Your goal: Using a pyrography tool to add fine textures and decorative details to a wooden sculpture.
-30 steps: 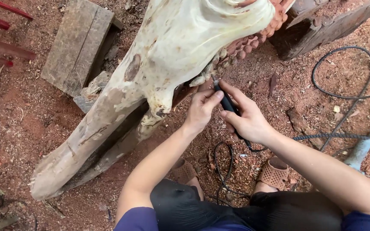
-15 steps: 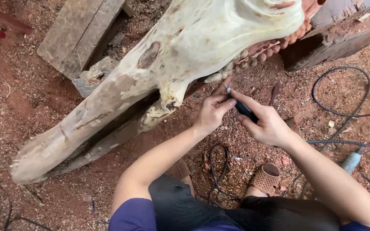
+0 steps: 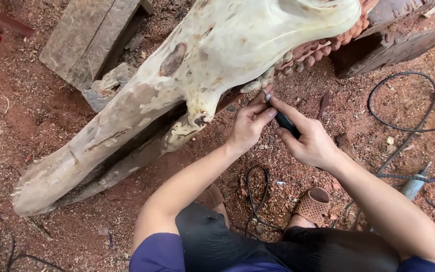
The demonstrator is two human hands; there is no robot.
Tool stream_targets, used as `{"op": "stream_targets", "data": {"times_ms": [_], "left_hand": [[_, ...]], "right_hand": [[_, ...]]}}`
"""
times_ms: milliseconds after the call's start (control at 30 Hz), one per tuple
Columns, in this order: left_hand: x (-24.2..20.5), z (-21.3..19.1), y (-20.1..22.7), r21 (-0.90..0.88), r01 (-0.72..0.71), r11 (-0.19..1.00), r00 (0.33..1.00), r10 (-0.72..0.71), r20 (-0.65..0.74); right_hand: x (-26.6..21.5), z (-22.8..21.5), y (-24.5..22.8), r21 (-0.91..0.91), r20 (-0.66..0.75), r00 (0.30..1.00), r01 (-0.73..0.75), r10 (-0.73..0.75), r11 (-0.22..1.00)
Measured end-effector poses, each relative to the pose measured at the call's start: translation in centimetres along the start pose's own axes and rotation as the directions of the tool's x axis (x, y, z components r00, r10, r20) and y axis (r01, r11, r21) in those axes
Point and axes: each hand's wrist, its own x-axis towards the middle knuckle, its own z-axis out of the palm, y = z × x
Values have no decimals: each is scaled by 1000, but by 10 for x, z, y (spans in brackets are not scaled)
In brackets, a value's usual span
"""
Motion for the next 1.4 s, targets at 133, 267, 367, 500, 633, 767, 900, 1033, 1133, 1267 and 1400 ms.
{"op": "stream_targets", "data": {"times_ms": [133,267,367,500,633,767,900,1033,1133,1267,1400], "left_hand": [[0,0,3,30,-1,1000,1000,1,8],[0,1,11,28,9,1000,1000,-9,13],[-2,0,6,47,7,999,1000,-7,6],[3,5,41,111,-11,994,1000,11,2],[4,9,58,156,-35,987,999,36,-9],[5,12,61,157,-54,986,998,58,-18],[-3,0,35,239,-69,969,998,66,24],[-14,-17,29,382,-58,922,998,53,24],[-19,-31,25,436,-44,899,999,45,7],[-14,-41,23,444,-41,895,998,55,-19],[-11,-35,33,466,-34,884,999,49,-20]], "right_hand": [[0,0,-1,-6,-3,1000,25,-25,1000],[-1,-1,0,8,-4,999,43,-42,999],[-1,-2,8,7,-2,997,75,-75,997],[-1,-4,0,5,-12,996,84,-83,996],[0,-5,-2,-2,-20,995,97,-97,995],[2,-5,3,-2,-48,971,236,-236,972],[-5,21,63,44,-109,946,311,-304,950],[-5,42,70,69,-120,922,378,-369,923],[-1,61,82,80,-121,925,372,-361,925],[10,73,86,126,-135,920,385,-368,914],[10,77,94,127,-167,911,399,-377,908]]}}
